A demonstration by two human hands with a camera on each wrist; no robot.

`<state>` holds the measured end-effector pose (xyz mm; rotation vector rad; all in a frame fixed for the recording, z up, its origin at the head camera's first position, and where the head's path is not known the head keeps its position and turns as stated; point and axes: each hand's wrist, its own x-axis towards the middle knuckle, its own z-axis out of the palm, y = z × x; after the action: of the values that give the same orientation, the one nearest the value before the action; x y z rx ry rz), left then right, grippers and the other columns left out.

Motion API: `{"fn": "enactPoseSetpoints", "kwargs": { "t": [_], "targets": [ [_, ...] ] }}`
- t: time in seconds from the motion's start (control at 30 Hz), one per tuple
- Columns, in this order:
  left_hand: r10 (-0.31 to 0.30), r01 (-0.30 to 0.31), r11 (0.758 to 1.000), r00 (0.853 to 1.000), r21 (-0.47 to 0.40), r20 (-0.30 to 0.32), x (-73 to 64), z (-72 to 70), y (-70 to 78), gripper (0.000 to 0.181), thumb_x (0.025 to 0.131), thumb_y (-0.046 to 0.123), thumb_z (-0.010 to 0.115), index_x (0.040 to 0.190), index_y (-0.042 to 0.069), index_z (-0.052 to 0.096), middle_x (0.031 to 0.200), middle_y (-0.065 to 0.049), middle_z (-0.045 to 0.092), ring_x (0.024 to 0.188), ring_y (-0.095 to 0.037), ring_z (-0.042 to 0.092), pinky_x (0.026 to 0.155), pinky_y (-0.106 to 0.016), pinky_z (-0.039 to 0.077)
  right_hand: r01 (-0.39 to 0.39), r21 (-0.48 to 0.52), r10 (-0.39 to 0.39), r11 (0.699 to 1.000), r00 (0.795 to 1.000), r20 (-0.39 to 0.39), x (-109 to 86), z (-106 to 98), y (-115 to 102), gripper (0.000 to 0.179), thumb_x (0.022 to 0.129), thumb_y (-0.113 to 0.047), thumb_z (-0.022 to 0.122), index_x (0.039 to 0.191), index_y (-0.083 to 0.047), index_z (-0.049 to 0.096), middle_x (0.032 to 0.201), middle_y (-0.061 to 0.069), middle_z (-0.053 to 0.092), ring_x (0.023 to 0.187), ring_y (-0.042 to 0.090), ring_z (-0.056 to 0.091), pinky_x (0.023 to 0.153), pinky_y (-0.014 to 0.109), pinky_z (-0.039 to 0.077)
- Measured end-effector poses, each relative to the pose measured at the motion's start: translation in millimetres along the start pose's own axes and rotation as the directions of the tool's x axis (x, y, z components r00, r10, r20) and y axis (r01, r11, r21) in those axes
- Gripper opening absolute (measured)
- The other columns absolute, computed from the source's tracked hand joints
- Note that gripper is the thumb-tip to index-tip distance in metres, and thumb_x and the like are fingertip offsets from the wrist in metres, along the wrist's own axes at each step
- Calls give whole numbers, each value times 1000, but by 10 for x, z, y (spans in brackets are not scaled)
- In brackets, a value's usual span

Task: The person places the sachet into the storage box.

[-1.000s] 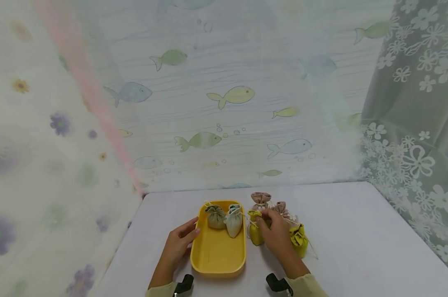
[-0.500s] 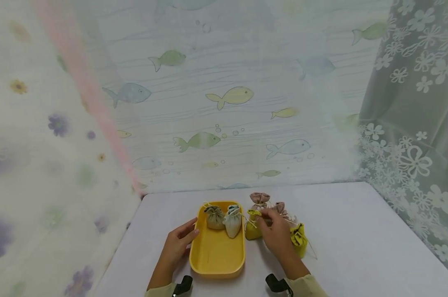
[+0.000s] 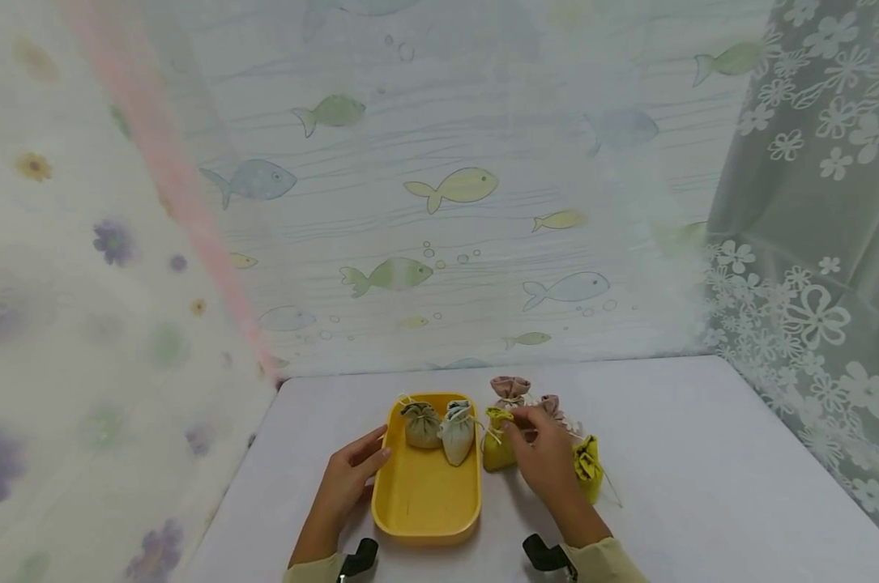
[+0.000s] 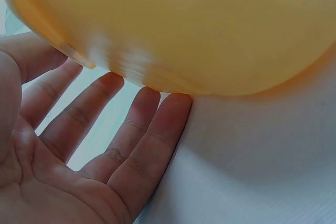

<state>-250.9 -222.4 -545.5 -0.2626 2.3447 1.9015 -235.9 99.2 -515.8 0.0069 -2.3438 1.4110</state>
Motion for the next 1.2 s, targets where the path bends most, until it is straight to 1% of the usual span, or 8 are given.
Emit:
{"fn": "enactPoseSetpoints", "kwargs": {
  "t": [0.17, 0.33, 0.5, 0.57, 0.7, 0.8, 0.97, 1.2],
  "targets": [
    [0, 0, 1000, 1000, 7, -6, -10, 10, 8, 53, 93, 41, 77, 143, 34, 63, 151, -12, 58, 130, -29, 63, 91, -42, 63, 3, -9, -3, 1000, 1000, -2, 6, -27, -31, 15, 97, -26, 74, 111, -21, 74, 102, -6, 73, 93, 9, 68, 80, 28, 60],
    [33, -33, 999, 999, -2, 28, -20, 13, 19, 55, 95, 39, 76, 147, 31, 60, 153, -17, 54, 124, -30, 66, 88, -44, 63, 41, -12, -42, 999, 998, -53, 12, -31, -72, 13, 95, -25, 77, 107, -20, 76, 99, -6, 73, 88, 10, 69, 74, 26, 60],
    [12, -11, 1000, 999, 30, -33, -64, -64, 21, 54, 94, 40, 76, 145, 31, 62, 151, -17, 56, 118, -27, 69, 86, -45, 64, 72, 5, -72, 997, 997, -27, -12, 34, -123, 15, 95, -28, 78, 108, -22, 76, 101, -7, 73, 85, 8, 69, 71, 21, 59],
    [0, 1, 1000, 999, 22, -40, -66, -73, 18, 53, 93, 39, 77, 144, 31, 63, 150, -18, 57, 115, -26, 69, 85, -45, 64, 79, 13, -78, 997, 997, -26, -21, 29, -150, 14, 94, -28, 78, 107, -23, 76, 101, -7, 73, 84, 7, 69, 70, 20, 59],
    [6, -6, 1000, 1000, 5, 8, -23, 13, 30, 56, 93, 41, 77, 146, 30, 62, 151, -19, 56, 117, -27, 69, 87, -45, 64, 118, 3, -118, 993, 989, -87, -9, -64, -174, 13, 91, -22, 81, 104, -21, 77, 98, -6, 73, 80, 8, 69, 68, 21, 59],
    [15, -15, 1000, 1000, 4, 17, -1, 45, 25, 56, 93, 42, 77, 145, 32, 61, 152, -17, 56, 121, -27, 67, 88, -44, 63, 160, -8, -160, 987, 981, -106, 4, -106, -186, 14, 90, -20, 82, 103, -19, 77, 96, -5, 73, 78, 8, 69, 67, 22, 59],
    [21, -21, 1000, 1000, -4, 15, 32, 27, 12, 53, 94, 40, 76, 145, 34, 62, 151, -14, 57, 120, -25, 68, 88, -42, 63, 200, -6, -200, 980, 974, -108, 25, -112, -221, 13, 91, -20, 81, 103, -19, 77, 97, -6, 73, 79, 8, 69, 67, 21, 60],
    [11, -11, 1000, 1000, -6, 12, 16, -10, -8, 52, 95, 39, 75, 145, 33, 62, 151, -15, 57, 117, -24, 69, 88, -42, 63, 221, 20, -217, 975, 969, -118, 10, -96, -325, 13, 91, -19, 81, 104, -18, 76, 99, -6, 74, 81, 9, 71, 66, 22, 60]
  ]
}}
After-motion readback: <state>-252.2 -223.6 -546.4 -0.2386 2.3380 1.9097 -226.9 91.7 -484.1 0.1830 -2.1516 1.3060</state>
